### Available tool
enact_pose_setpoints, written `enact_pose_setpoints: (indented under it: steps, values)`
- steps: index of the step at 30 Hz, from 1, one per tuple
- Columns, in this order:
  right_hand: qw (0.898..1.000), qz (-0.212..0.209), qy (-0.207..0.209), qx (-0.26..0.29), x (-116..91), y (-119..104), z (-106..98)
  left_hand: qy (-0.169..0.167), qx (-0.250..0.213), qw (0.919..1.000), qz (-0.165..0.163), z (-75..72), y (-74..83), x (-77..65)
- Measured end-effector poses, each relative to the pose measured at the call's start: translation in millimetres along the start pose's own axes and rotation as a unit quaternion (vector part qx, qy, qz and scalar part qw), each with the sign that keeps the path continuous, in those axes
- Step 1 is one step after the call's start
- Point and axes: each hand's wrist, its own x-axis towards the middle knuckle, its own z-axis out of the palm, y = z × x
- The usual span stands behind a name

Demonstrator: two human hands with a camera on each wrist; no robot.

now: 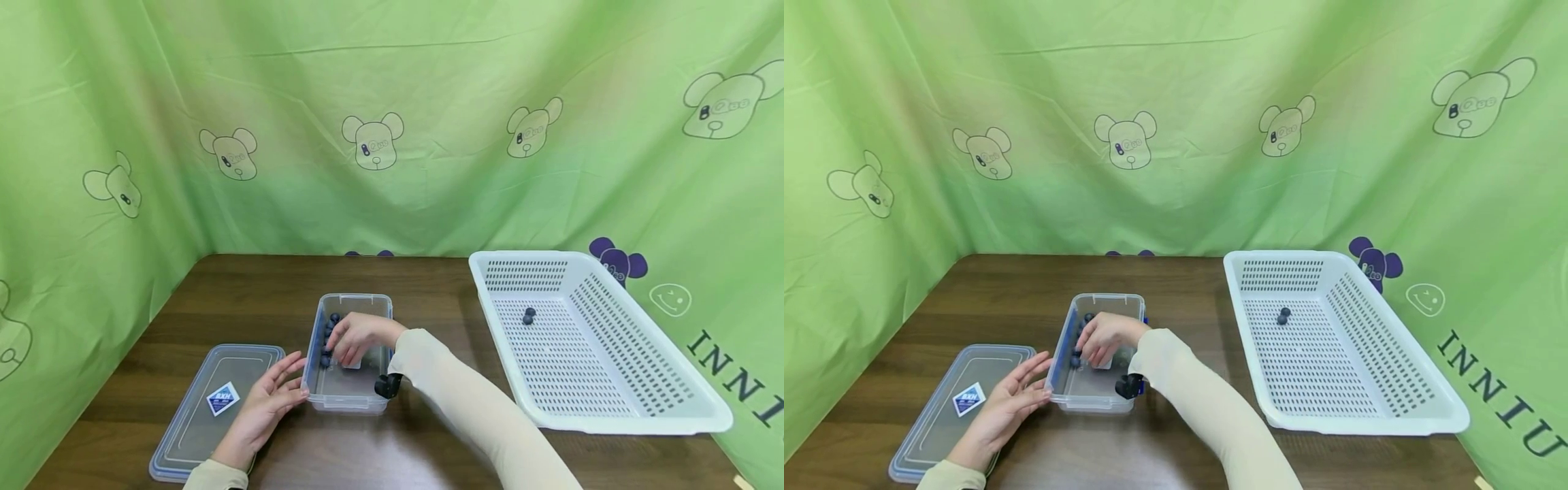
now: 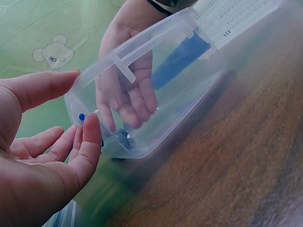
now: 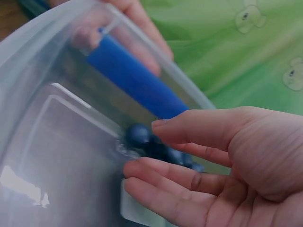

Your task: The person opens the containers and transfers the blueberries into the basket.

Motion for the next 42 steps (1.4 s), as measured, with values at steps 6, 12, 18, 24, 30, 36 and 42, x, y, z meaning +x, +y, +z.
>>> enact_pose_setpoints:
  steps: [6,12,18,24,30,36,42]
  values:
    - [1.000,-0.001,0.013,-0.008,5.0,4.0,12.3,0.003,-0.001,1.0000,-0.003,0.4,0.2,0.2]
    - [0.998,-0.018,0.035,-0.039,8.6,2.9,20.0,0.003,-0.003,1.0000,0.007,0.1,-1.4,0.6]
    - [0.998,-0.011,0.040,-0.036,15.0,2.9,24.1,0.005,-0.005,0.9999,0.010,0.0,-2.7,1.7]
    - [0.999,-0.005,0.035,-0.022,18.3,5.4,23.4,-0.002,-0.007,0.9999,0.007,-0.4,-2.9,1.7]
    - [1.000,-0.005,0.018,-0.013,17.6,6.3,22.9,-0.013,-0.005,0.9999,-0.002,-2.7,-1.5,0.8]
    - [1.000,-0.001,0.001,-0.003,15.1,4.8,19.5,-0.017,-0.001,0.9999,-0.004,-2.6,-0.8,0.8]
    - [1.000,-0.008,-0.010,-0.009,9.6,1.3,8.5,-0.004,-0.002,1.0000,-0.001,-1.3,-1.4,1.0]
